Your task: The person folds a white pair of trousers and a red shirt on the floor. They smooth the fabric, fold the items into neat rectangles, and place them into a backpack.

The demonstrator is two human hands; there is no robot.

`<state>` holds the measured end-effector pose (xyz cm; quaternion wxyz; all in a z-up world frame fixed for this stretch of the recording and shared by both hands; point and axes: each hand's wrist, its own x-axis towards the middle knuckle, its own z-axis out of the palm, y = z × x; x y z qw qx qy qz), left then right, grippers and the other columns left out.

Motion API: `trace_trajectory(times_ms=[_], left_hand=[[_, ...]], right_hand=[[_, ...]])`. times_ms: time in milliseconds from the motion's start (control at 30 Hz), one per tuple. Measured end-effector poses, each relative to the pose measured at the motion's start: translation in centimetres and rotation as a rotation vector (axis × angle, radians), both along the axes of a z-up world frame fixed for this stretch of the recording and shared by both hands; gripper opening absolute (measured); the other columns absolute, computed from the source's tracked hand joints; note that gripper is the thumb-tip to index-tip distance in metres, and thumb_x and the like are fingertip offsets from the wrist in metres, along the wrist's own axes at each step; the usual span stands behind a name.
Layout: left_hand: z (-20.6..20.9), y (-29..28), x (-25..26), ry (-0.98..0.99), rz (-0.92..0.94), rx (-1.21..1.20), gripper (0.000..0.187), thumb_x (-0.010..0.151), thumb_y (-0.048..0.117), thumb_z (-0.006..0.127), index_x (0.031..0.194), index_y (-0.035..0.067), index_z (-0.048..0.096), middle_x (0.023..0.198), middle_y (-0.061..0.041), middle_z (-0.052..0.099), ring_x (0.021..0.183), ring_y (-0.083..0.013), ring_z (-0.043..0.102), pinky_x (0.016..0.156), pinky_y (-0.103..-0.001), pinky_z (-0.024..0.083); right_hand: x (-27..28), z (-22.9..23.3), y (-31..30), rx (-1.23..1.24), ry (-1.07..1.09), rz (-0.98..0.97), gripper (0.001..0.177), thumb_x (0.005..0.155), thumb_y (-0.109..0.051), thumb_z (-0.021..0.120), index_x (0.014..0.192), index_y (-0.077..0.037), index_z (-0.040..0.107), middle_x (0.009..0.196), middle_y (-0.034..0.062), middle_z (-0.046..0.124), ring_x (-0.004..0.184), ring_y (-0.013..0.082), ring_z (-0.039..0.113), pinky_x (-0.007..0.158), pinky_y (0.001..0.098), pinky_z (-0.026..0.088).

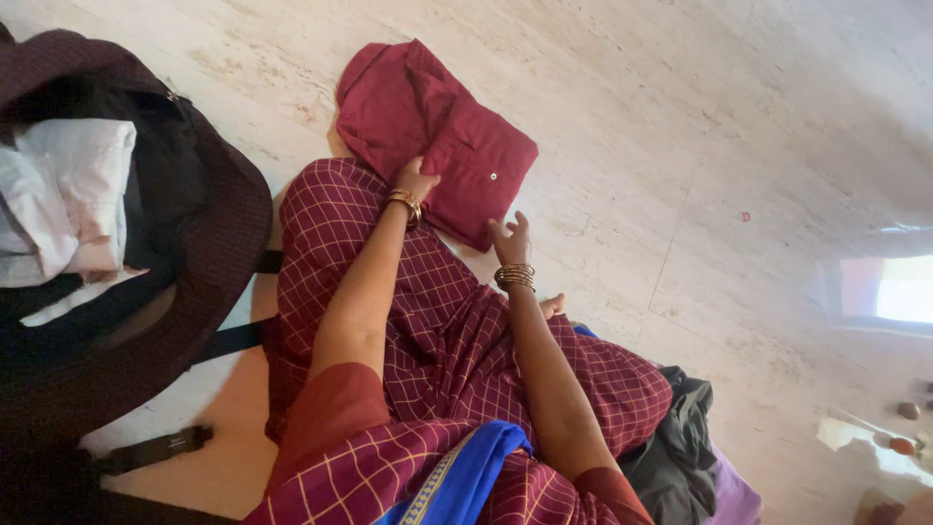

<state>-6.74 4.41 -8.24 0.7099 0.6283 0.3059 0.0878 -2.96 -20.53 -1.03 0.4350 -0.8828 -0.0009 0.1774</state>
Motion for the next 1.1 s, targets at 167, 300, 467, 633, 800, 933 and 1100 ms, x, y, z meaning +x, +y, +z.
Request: trace_trajectory(times_ms=[167,300,467,633,800,933,1100], left_hand=[[1.1,-0.7,0.1,0.133,0.006,0.167,0.061,0.082,0.014,0.075,0.138,0.002,0.055,0.131,-0.02,0.067,0.118,-0.0313,0.066,0.101,-0.04,0.053],[2.5,-4.1,-0.8,0.118,-0.122,0.334,0.073,0.083,0.021,0.077,0.145,0.0,0.045,0.136,-0.027,0.059,0.125,-0.0394,0.059,0.106,-0.044,0.047],[3.5,-10.4,-1.1,0.161,-0.393,0.481,0.066,0.088,0.031,0.077,0.142,0.003,0.05,0.136,-0.021,0.061,0.124,-0.0336,0.061,0.106,-0.043,0.047],[7.7,-12.5,0.0,-0.093,-0.099,0.639,0.037,0.092,0.018,0.067,0.128,0.011,0.064,0.131,-0.01,0.069,0.116,-0.0296,0.067,0.101,-0.043,0.052],[12.2,-4.6,-3.5,0.002,-0.351,0.831,0.025,0.097,0.023,0.068,0.121,0.018,0.068,0.126,-0.002,0.071,0.116,-0.0252,0.067,0.106,-0.048,0.049],[15.0,-1.4,-6.6,0.191,-0.841,1.065,0.053,0.072,0.045,0.083,0.119,0.024,0.069,0.126,-0.002,0.067,0.119,-0.0265,0.058,0.103,-0.055,0.038],[11.1,-3.3,-5.6,0.222,-0.868,1.192,0.017,0.092,0.025,0.073,0.108,0.027,0.075,0.119,0.006,0.072,0.125,-0.0164,0.06,0.115,-0.049,0.035]], right_hand=[[0.9,-0.3,0.2,0.314,0.343,-0.108,0.062,0.086,-0.017,0.077,0.14,-0.001,0.051,0.114,0.0241,0.07,0.092,0.0268,0.073,0.071,0.0373,0.065],[1.8,0.0,-3.9,0.181,0.099,0.067,0.048,0.087,-0.013,0.079,0.132,0.0,0.066,0.097,0.0197,0.076,0.083,0.0227,0.073,0.07,0.0343,0.061],[2.6,2.2,-12.6,0.163,0.155,-0.104,0.055,0.085,-0.014,0.077,0.136,-0.002,0.061,0.101,0.0189,0.074,0.087,0.028,0.071,0.076,0.0426,0.061],[0.7,5.0,-11.6,-0.505,-0.45,0.104,0.065,0.09,-0.032,0.074,0.149,-0.017,0.05,0.144,0.0139,0.058,0.13,0.0363,0.053,0.105,0.0535,0.045],[-0.2,6.6,-6.7,-0.361,-0.574,0.36,0.07,0.096,-0.047,0.073,0.156,-0.022,0.045,0.16,0.011,0.046,0.15,0.0347,0.041,0.121,0.057,0.037],[-1.8,7.9,-3.9,-0.457,-0.519,0.457,0.09,0.081,-0.061,0.078,0.154,-0.023,0.042,0.162,0.012,0.037,0.151,0.0376,0.029,0.117,0.0691,0.024],[-2.2,7.7,-2.7,-0.586,-0.367,0.503,0.099,0.074,-0.069,0.075,0.155,-0.026,0.038,0.166,0.0111,0.027,0.152,0.0384,0.021,0.113,0.0754,0.018]])
